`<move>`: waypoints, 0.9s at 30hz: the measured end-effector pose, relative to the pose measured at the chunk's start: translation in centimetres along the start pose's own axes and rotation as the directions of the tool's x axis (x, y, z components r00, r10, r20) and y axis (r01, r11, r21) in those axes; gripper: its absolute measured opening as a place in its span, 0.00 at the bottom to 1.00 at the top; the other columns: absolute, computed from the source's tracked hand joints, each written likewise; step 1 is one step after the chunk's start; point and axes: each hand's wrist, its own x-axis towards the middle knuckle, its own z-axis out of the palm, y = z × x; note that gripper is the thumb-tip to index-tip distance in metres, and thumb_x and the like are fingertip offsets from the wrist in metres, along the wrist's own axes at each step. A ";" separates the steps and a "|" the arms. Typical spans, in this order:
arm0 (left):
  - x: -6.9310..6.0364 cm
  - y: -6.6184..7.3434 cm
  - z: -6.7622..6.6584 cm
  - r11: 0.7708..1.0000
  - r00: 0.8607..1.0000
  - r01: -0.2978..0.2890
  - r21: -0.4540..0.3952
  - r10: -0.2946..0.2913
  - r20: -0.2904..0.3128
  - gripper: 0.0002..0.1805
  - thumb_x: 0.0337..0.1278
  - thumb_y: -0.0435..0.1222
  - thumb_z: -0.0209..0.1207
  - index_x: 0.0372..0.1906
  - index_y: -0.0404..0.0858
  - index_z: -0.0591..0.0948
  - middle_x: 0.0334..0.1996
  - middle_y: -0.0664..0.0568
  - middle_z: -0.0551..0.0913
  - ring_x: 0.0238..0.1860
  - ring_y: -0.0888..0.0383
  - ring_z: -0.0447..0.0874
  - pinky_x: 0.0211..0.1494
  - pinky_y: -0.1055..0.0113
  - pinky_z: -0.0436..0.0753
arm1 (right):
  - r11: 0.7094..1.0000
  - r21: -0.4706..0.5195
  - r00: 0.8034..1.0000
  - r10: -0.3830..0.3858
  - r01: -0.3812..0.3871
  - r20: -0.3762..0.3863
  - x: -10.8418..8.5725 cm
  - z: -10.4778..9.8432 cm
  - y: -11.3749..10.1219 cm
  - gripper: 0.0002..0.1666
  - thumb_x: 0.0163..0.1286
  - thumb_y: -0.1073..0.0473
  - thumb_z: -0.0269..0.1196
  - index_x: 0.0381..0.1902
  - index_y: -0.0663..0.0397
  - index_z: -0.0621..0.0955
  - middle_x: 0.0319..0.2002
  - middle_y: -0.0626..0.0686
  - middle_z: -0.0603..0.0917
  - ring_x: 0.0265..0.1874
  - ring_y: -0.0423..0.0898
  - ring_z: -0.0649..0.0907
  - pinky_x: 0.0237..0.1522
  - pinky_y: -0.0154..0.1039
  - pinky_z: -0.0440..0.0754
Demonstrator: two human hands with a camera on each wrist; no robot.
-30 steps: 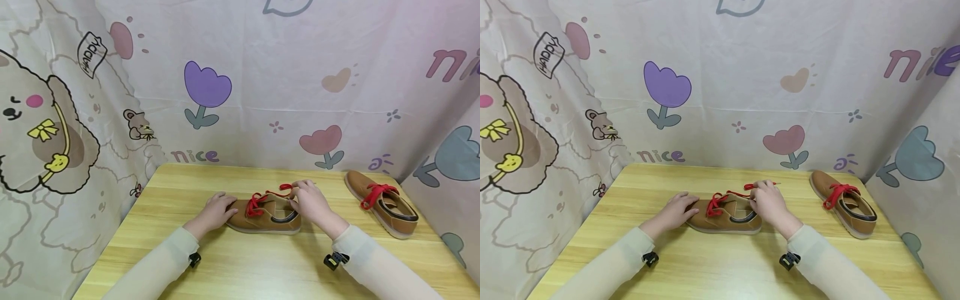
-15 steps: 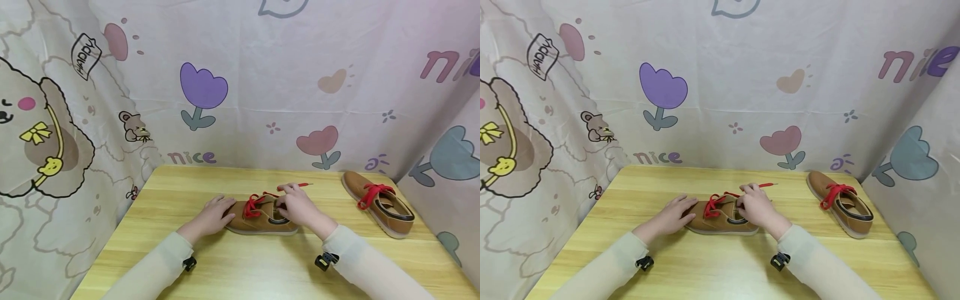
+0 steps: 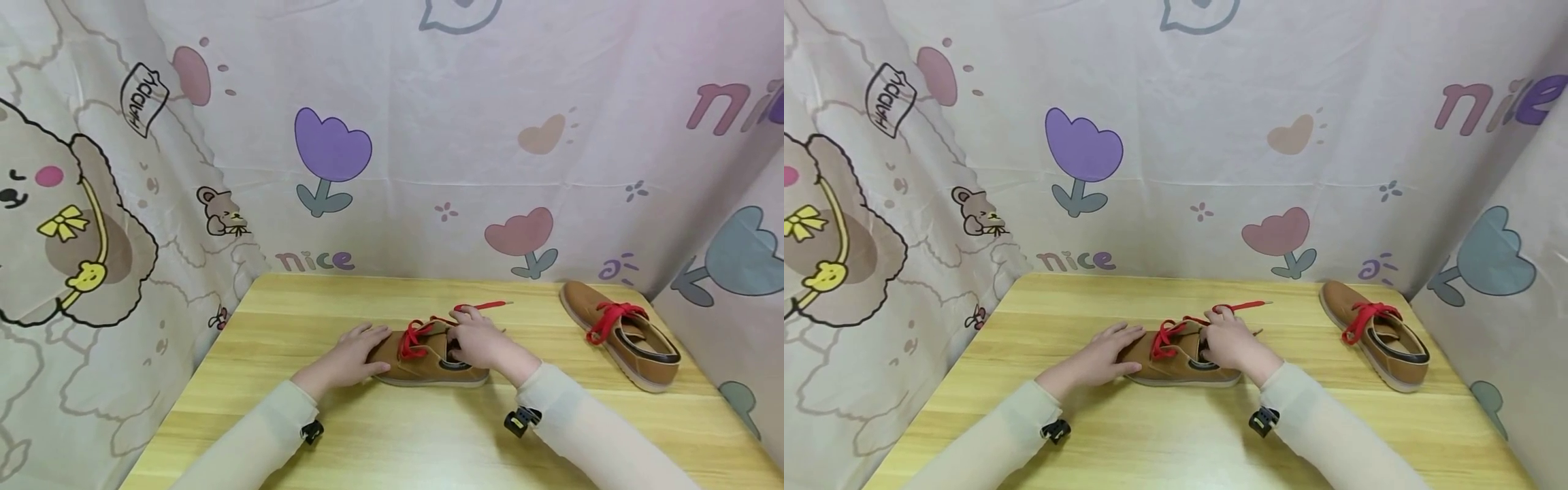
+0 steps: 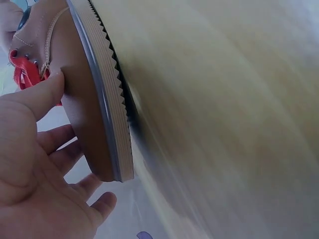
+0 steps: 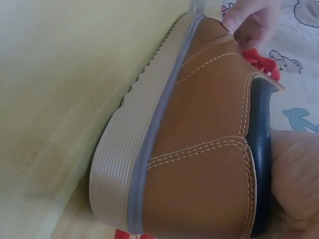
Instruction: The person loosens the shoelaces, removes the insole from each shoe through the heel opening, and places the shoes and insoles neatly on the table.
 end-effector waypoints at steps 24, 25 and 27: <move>0.7 0.3 0.2 0.999 1.000 0.029 -0.015 -0.029 -0.010 0.39 0.63 0.48 0.65 0.74 0.37 0.67 0.73 0.46 0.67 0.76 0.37 0.53 0.73 0.37 0.54 | 0.812 0.567 0.991 -0.097 0.134 -0.096 -0.2 0.6 2.5 0.18 0.72 0.66 0.47 0.20 0.48 0.69 0.69 0.68 0.67 0.72 0.67 0.61 0.60 0.60 0.64; 0.7 0.3 0.2 0.999 0.999 0.030 -0.015 -0.031 -0.009 0.38 0.63 0.48 0.65 0.74 0.38 0.67 0.73 0.46 0.67 0.76 0.37 0.53 0.73 0.37 0.54 | 0.798 0.588 0.991 -0.089 0.128 -0.095 -0.2 0.7 2.6 0.18 0.72 0.65 0.47 0.20 0.49 0.68 0.70 0.68 0.66 0.71 0.67 0.62 0.56 0.57 0.66; 0.6 0.3 0.2 0.999 0.999 0.032 -0.015 -0.032 -0.008 0.38 0.64 0.48 0.65 0.74 0.38 0.67 0.73 0.46 0.66 0.76 0.37 0.53 0.73 0.37 0.53 | 0.768 0.630 0.993 -0.068 0.114 -0.096 -0.3 0.8 2.8 0.17 0.73 0.65 0.45 0.21 0.50 0.68 0.70 0.67 0.66 0.70 0.66 0.64 0.50 0.52 0.66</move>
